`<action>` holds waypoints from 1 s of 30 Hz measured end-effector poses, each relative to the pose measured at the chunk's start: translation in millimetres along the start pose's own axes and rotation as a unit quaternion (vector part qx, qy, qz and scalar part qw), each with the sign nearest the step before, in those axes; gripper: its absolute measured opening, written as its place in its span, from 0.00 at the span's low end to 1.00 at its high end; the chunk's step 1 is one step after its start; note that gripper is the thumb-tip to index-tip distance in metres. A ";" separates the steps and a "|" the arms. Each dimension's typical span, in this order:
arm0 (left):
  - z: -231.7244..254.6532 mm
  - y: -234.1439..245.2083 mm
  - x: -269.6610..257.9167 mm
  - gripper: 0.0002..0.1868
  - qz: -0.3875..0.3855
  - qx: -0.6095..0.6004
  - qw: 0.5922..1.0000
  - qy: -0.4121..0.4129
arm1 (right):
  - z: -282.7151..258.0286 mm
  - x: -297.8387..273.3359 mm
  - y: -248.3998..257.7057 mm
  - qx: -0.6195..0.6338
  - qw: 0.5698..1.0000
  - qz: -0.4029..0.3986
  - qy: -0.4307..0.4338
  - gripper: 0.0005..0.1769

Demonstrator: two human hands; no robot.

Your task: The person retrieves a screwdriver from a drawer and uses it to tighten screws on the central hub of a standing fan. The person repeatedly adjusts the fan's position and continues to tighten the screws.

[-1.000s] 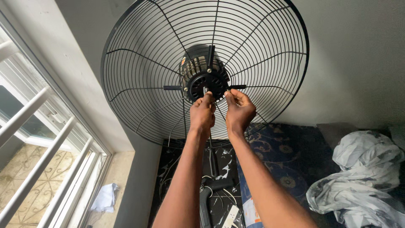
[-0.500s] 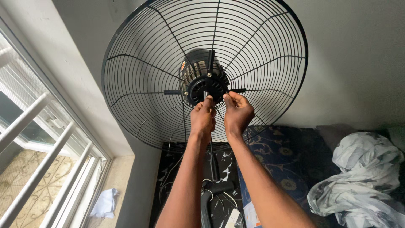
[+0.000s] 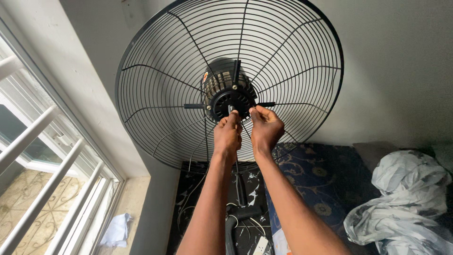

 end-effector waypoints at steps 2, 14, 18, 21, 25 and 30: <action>0.0 0.2 0.2 0.17 -0.001 0.000 1.000 -0.002 | 0.1 0.1 0.3 0.004 1.000 0.003 0.007 0.12; 1.5 2.5 -2.4 0.16 0.011 0.021 1.000 0.000 | -11.6 -4.6 4.1 -0.028 0.999 0.007 0.033 0.12; 1.1 1.5 -1.4 0.17 0.007 0.009 1.000 -0.004 | -11.9 -3.9 4.1 -0.031 0.999 0.008 0.030 0.12; -0.7 1.7 1.6 0.17 0.009 0.013 1.000 -0.004 | -11.5 -2.5 3.2 -0.044 0.998 0.009 0.039 0.11; -4.2 0.6 6.6 0.17 0.004 0.009 1.000 -0.004 | -6.2 1.3 3.0 -0.018 0.999 0.010 0.029 0.12; -5.8 2.2 11.7 0.18 0.006 0.012 1.000 -0.011 | 0.0 5.4 2.4 -0.026 0.999 0.000 0.043 0.13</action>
Point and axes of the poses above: each hand's wrist, its own x-axis towards the middle knuckle, its own y-axis out of the back of the hand, z = x × y, the point moved 7 cm from there along x, towards the middle knuckle, and after that the axes turned 9 degrees about z, right-handed, at the moved point
